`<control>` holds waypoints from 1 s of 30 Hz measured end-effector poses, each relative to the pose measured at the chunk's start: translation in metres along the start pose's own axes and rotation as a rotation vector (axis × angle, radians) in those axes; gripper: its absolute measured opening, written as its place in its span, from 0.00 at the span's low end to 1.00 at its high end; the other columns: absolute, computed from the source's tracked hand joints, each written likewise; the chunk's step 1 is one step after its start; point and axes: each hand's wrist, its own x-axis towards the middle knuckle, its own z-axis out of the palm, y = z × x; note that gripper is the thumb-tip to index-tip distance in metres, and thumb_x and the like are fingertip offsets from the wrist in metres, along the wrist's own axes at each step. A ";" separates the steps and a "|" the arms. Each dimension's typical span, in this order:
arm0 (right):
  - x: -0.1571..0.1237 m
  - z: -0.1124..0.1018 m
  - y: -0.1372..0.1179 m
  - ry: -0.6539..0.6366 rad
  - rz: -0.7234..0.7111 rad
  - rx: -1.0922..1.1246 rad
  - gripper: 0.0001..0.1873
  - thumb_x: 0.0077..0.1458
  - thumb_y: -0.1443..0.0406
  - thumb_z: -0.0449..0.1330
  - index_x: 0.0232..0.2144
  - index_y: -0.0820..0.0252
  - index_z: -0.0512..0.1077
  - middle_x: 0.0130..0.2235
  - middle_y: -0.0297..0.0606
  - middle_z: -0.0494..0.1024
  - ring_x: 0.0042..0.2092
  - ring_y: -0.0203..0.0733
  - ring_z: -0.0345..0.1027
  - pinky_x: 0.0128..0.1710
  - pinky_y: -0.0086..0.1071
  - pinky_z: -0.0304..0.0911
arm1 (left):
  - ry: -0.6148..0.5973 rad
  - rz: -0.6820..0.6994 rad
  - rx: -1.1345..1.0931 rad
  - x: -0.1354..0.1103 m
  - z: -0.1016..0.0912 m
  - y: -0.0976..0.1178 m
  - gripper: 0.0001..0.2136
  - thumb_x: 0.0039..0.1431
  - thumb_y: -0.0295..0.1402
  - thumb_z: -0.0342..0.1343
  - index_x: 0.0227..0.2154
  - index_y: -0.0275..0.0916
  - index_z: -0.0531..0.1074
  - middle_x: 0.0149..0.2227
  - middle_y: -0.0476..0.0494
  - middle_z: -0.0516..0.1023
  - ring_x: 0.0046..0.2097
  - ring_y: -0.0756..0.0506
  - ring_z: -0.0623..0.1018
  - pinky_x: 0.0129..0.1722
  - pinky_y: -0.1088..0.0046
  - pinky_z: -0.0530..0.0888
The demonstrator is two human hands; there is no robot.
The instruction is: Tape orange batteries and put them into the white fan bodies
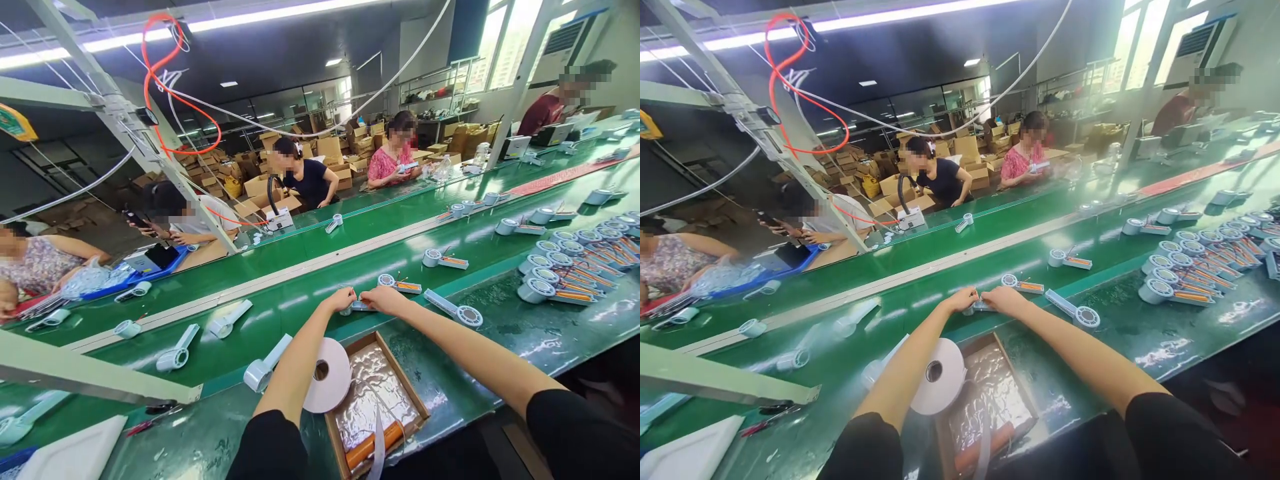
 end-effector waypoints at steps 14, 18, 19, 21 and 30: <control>0.000 -0.009 -0.007 -0.006 0.002 -0.088 0.14 0.65 0.65 0.58 0.49 0.60 0.79 0.50 0.47 0.82 0.53 0.48 0.74 0.56 0.37 0.64 | 0.340 0.054 -0.008 -0.109 -0.008 0.055 0.25 0.64 0.40 0.61 0.61 0.39 0.68 0.64 0.37 0.70 0.65 0.38 0.69 0.66 0.52 0.65; -0.038 -0.005 -0.029 0.182 0.096 -0.001 0.19 0.70 0.64 0.53 0.57 0.65 0.73 0.58 0.53 0.76 0.59 0.50 0.68 0.59 0.40 0.60 | 0.312 0.160 0.037 -0.224 0.022 0.025 0.34 0.48 0.43 0.72 0.60 0.47 0.71 0.65 0.44 0.71 0.69 0.35 0.63 0.71 0.53 0.57; -0.050 0.000 -0.041 0.195 0.114 0.036 0.20 0.72 0.61 0.50 0.57 0.64 0.73 0.55 0.52 0.78 0.55 0.49 0.71 0.55 0.38 0.63 | 0.323 0.156 0.094 -0.247 0.034 0.016 0.38 0.45 0.45 0.73 0.61 0.48 0.69 0.66 0.43 0.70 0.70 0.32 0.62 0.70 0.47 0.57; -0.074 0.008 -0.070 0.139 0.124 0.160 0.23 0.73 0.54 0.48 0.51 0.61 0.76 0.44 0.45 0.83 0.43 0.44 0.75 0.42 0.33 0.65 | 0.365 0.101 0.188 -0.282 0.059 0.001 0.39 0.50 0.46 0.70 0.65 0.48 0.66 0.68 0.41 0.67 0.71 0.28 0.59 0.68 0.40 0.58; -0.136 0.000 -0.160 -0.251 -0.269 0.222 0.19 0.68 0.59 0.56 0.27 0.57 0.79 0.27 0.34 0.81 0.29 0.37 0.68 0.29 0.31 0.50 | 0.767 0.039 0.229 -0.297 0.097 -0.003 0.29 0.57 0.48 0.65 0.57 0.39 0.71 0.62 0.35 0.73 0.69 0.25 0.58 0.68 0.38 0.59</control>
